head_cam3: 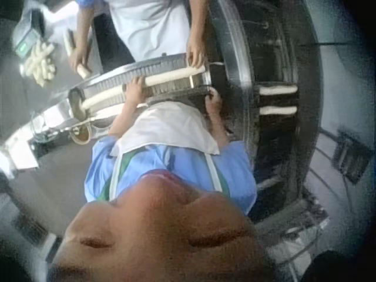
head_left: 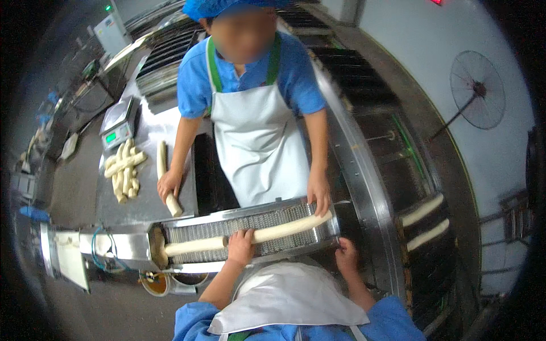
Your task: The person receives long pieces of dough from a conveyor, aligns them, and places them into rows of dark baking pans moving on a larger conveyor.
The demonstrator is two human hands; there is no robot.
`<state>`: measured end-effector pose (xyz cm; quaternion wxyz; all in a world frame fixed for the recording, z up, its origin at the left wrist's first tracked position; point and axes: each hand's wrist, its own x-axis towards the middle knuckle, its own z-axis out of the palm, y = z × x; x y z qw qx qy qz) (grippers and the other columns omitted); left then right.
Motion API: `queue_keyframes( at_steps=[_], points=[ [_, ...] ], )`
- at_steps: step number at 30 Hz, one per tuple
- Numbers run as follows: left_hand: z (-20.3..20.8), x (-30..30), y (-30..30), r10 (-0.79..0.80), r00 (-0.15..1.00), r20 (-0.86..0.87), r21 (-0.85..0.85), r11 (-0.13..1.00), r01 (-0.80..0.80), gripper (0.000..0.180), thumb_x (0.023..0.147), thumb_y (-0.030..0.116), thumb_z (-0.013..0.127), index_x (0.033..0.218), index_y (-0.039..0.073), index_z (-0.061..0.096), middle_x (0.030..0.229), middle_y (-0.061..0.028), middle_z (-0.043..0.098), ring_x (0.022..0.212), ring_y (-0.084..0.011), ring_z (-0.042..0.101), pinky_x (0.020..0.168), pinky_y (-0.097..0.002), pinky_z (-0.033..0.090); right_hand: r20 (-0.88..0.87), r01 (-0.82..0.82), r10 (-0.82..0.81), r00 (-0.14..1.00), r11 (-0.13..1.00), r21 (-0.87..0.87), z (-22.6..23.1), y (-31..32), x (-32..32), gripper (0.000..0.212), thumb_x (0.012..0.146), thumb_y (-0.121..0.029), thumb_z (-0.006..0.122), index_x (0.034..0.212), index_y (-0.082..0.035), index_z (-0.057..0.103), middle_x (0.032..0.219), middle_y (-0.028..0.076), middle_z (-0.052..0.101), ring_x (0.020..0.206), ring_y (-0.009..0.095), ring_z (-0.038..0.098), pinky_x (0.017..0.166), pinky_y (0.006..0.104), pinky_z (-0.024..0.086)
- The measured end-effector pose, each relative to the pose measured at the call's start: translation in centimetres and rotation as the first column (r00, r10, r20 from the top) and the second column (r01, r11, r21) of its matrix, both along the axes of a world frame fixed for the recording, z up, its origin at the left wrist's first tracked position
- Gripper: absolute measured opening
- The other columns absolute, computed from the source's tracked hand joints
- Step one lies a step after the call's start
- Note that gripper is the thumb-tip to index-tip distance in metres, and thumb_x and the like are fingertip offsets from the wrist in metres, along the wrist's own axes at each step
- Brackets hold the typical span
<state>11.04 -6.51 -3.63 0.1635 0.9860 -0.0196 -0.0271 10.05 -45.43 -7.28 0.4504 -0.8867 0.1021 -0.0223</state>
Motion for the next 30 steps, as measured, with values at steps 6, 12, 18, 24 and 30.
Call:
queue_keyframes(
  at_steps=[6, 12, 18, 24, 30],
  points=[
    [0.4, 1.5, -2.3, -0.118, 0.969, -0.216, -0.064, 0.992, 0.106, 0.059, 0.079, 0.028, 0.069, 0.13, 0.007, 0.049, 0.114, -0.0172, 0.058, 0.101, -0.0373, 0.06, 0.088, -0.0477, 0.048, -0.082, 0.093, -0.084, 0.993, 0.988, 0.122, 1.4, 1.9, -2.5, 0.023, 0.083, 0.002, 0.063, 0.106, -0.001, 0.067, 0.095, 0.012, 0.071, 0.089, 0.021, 0.069, 0.081, 0.0335, 0.055],
    [5.1, 3.8, -7.4, -0.402, 0.682, -0.611, -0.626, 0.773, -0.105, 0.057, 0.085, 0.04, 0.065, 0.125, 0.0, 0.059, 0.107, -0.02, 0.068, 0.1, -0.0276, 0.065, 0.087, -0.0377, 0.05, -0.301, -0.03, 0.185, 0.936, 0.89, 0.455, 3.5, 4.7, -1.7, 0.027, 0.092, -0.016, 0.064, 0.112, 0.001, 0.064, 0.099, 0.013, 0.07, 0.089, 0.02, 0.068, 0.078, 0.0312, 0.055],
    [11.7, 4.7, -12.6, -0.646, 0.601, -0.471, -0.816, 0.577, -0.02, 0.056, 0.091, 0.027, 0.066, 0.137, -0.001, 0.051, 0.118, -0.0138, 0.065, 0.106, -0.0212, 0.061, 0.096, -0.031, 0.045, -0.37, 0.413, 0.209, 0.905, -0.233, 0.88, 7.0, 7.6, 1.6, 0.039, 0.09, -0.02, 0.067, 0.121, 0.0, 0.054, 0.108, 0.012, 0.066, 0.096, 0.023, 0.065, 0.088, 0.037, 0.053],
    [13.4, 3.9, -10.4, -0.726, 0.545, -0.418, -0.895, 0.432, -0.112, 0.05, 0.093, 0.017, 0.065, 0.137, -0.003, 0.05, 0.126, -0.0124, 0.061, 0.111, -0.0175, 0.059, 0.098, -0.0285, 0.045, -0.423, 0.422, -0.031, 0.906, -0.022, 0.906, 12.9, 8.6, 1.8, 0.031, 0.087, -0.016, 0.057, 0.113, 0.001, 0.055, 0.086, 0.007, 0.06, 0.073, 0.02, 0.061, 0.072, 0.0375, 0.053],
    [8.1, 2.2, -7.2, -0.412, 0.751, -0.515, -0.828, 0.465, -0.313, 0.041, 0.091, 0.002, 0.065, 0.129, -0.003, 0.055, 0.106, -0.0071, 0.067, 0.091, -0.0122, 0.062, 0.08, -0.0243, 0.05, -0.35, 0.357, -0.287, 0.892, -0.03, 0.934, 21.7, -1.2, 0.8, 0.04, 0.083, -0.015, 0.058, 0.117, 0.004, 0.052, 0.076, 0.004, 0.053, 0.065, 0.015, 0.053, 0.062, 0.0311, 0.049]
  ],
)
